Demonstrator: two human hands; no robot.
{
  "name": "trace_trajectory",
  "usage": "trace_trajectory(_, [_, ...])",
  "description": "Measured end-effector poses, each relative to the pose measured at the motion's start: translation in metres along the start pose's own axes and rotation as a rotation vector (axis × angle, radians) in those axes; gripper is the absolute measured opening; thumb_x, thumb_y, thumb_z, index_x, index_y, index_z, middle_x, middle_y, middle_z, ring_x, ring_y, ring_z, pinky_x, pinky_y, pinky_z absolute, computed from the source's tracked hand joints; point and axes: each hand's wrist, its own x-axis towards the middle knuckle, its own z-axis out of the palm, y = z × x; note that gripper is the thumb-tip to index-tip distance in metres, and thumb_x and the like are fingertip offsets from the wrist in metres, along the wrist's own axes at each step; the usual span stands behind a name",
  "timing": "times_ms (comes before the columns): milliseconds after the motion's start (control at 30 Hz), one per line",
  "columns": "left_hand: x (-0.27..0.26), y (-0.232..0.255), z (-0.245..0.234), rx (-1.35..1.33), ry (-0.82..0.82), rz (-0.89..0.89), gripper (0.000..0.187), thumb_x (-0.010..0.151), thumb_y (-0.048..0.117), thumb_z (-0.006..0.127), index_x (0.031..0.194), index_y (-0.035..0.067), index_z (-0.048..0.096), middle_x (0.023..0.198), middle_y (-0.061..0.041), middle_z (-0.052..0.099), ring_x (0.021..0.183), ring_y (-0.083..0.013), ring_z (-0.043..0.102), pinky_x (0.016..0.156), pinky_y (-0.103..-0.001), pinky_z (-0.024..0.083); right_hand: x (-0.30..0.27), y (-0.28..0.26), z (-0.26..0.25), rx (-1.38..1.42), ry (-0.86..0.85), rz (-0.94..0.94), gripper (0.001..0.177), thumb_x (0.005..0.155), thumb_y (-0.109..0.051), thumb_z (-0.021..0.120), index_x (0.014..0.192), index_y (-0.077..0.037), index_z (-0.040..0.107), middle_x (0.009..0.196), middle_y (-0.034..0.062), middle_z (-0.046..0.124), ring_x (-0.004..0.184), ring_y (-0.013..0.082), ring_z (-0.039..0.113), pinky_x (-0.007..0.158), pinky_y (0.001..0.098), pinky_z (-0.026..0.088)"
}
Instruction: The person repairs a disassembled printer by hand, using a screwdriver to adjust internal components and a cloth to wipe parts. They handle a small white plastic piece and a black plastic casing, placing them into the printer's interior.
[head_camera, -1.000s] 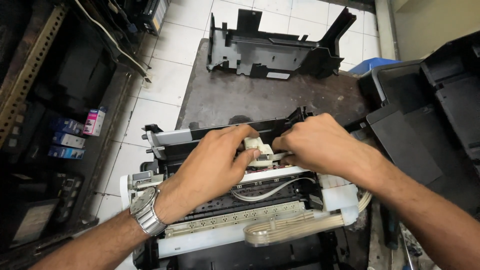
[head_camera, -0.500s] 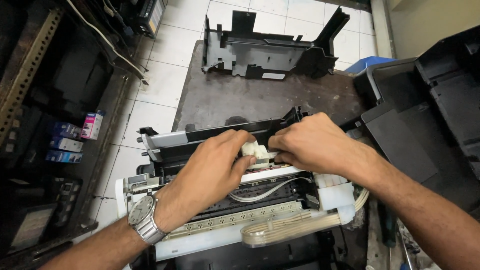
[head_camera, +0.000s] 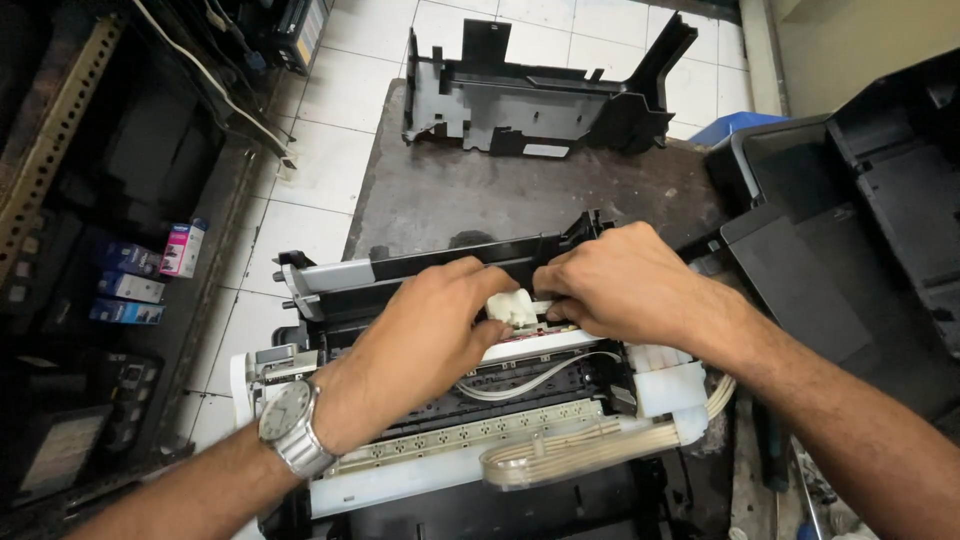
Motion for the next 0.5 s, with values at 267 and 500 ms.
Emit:
trace_trajectory(267, [0.0,0.013,-0.019,-0.093,-0.072,-0.104,0.031,0.088,0.013,0.066,0.116,0.0,0.072,0.106,-0.024,0.075,0.098,-0.0457,0.074,0.078,-0.049,0.061,-0.002,-0.001,-0.004,0.028,-0.021,0.012,0.018,0.089,-0.043,0.069,0.092,-0.026,0.076,0.08,-0.0062,0.077,0.078,0.0272,0.077,0.073,0.0425,0.061])
trace_trajectory(500, [0.003,0.003,-0.005,-0.137,-0.056,-0.136,0.027,0.086,0.013,0.069,0.112,0.004,0.072,0.106,-0.021,0.075,0.094,-0.0415,0.076,0.074,-0.045,0.064,-0.001,-0.006,-0.009,0.012,-0.052,0.038,0.019,0.09,-0.042,0.07,0.095,-0.026,0.078,0.082,-0.0037,0.078,0.081,0.0273,0.078,0.075,0.0423,0.061])
